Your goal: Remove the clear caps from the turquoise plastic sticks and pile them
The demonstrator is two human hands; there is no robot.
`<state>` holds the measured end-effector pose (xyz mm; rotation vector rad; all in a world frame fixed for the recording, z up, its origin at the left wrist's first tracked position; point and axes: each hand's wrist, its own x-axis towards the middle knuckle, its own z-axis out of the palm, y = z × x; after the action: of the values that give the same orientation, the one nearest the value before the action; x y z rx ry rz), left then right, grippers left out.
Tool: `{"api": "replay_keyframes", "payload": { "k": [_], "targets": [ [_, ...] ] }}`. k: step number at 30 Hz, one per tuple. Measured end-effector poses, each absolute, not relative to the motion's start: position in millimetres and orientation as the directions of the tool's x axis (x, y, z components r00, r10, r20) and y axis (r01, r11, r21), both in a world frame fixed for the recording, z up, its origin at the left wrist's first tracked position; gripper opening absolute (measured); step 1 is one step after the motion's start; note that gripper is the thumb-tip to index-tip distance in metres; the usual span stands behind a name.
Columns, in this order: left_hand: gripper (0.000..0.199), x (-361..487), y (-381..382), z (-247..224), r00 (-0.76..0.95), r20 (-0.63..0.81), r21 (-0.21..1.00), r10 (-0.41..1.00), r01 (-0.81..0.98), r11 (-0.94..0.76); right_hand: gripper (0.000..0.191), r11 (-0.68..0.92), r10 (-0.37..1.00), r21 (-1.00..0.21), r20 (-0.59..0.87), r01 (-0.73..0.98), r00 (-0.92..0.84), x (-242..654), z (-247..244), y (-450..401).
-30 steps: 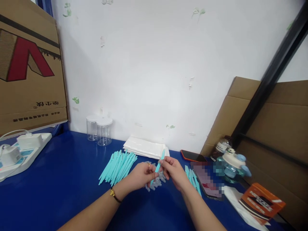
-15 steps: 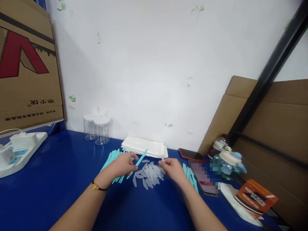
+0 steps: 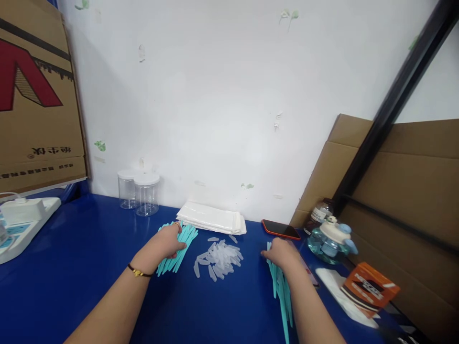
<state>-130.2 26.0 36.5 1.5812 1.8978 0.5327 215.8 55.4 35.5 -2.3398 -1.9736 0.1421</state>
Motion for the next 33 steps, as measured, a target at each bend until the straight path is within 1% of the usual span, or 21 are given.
{"api": "replay_keyframes", "payload": {
  "k": [2,5,8,11,16,19,21,24,26,27,29,30,32,33],
  "targets": [
    [0.036,-127.6,25.4,38.4,-0.066,-0.129,0.633,0.989,0.763,0.134,0.03,-0.168,0.985,-0.11,-0.064,0.98,0.162,212.1,31.4,56.3],
    [0.034,-117.5,23.6,39.3,0.044,-0.035,0.621,0.998,0.783,-0.013,0.034,-0.166,0.984,-0.116,-0.084,0.979,0.157,202.0,27.0,58.4],
    [0.032,-102.5,19.8,38.7,0.156,0.005,0.679,0.988,0.725,-0.118,0.035,-0.155,0.987,-0.125,-0.053,0.98,0.149,195.4,25.4,61.1],
    [0.029,-89.9,14.6,40.2,0.222,0.028,0.7,0.975,0.692,-0.177,0.028,-0.146,0.989,-0.129,-0.002,0.981,0.147,194.8,26.7,63.3],
    [0.023,-83.0,8.9,47.7,0.218,0.074,0.649,0.973,0.73,-0.213,0.021,-0.104,0.994,-0.139,0.016,0.985,0.107,203.2,35.4,57.0],
    [0.022,-83.2,8.1,49.7,0.21,0.088,0.639,0.974,0.738,-0.217,0.019,0.006,1.0,-0.19,0.016,0.982,-0.003,200.8,37.1,48.0],
    [0.022,-83.6,8.0,49.4,0.211,0.099,0.635,0.973,0.739,-0.225,0.018,0.082,0.996,-0.194,-0.025,0.978,-0.089,191.6,33.8,43.0],
    [0.022,-83.9,8.1,48.4,0.22,0.1,0.643,0.97,0.729,-0.232,0.02,0.088,0.993,-0.098,-0.067,0.991,-0.095,173.5,26.2,39.8],
    [0.023,-83.7,8.1,47.9,0.228,0.089,0.663,0.969,0.713,-0.229,0.026,0.044,0.998,-0.04,-0.031,0.998,-0.046,166.4,22.8,40.9],
    [0.023,-83.3,8.1,47.6,0.237,0.08,0.679,0.968,0.698,-0.227,0.028,0.022,1.0,-0.033,-0.01,0.999,-0.023,165.7,22.1,42.2],
    [0.025,-81.7,7.8,46.1,0.265,0.056,0.723,0.963,0.654,-0.222,0.026,-0.015,1.0,-0.062,0.015,0.998,0.016,170.2,22.2,46.1],
    [0.027,-80.3,7.6,44.9,0.283,0.04,0.751,0.958,0.624,-0.215,0.022,-0.027,0.999,-0.099,0.026,0.995,0.029,174.7,22.8,48.4],
    [0.031,-75.7,6.6,41.3,0.319,0.009,0.807,0.948,0.558,-0.195,0.013,-0.011,0.998,-0.236,0.06,0.972,0.026,185.1,24.3,53.3],
    [0.034,-72.5,5.8,39.1,0.339,-0.005,0.832,0.941,0.524,-0.185,0.011,0.018,0.996,-0.341,0.091,0.94,0.013,189.7,25.1,55.5]
  ]
}}
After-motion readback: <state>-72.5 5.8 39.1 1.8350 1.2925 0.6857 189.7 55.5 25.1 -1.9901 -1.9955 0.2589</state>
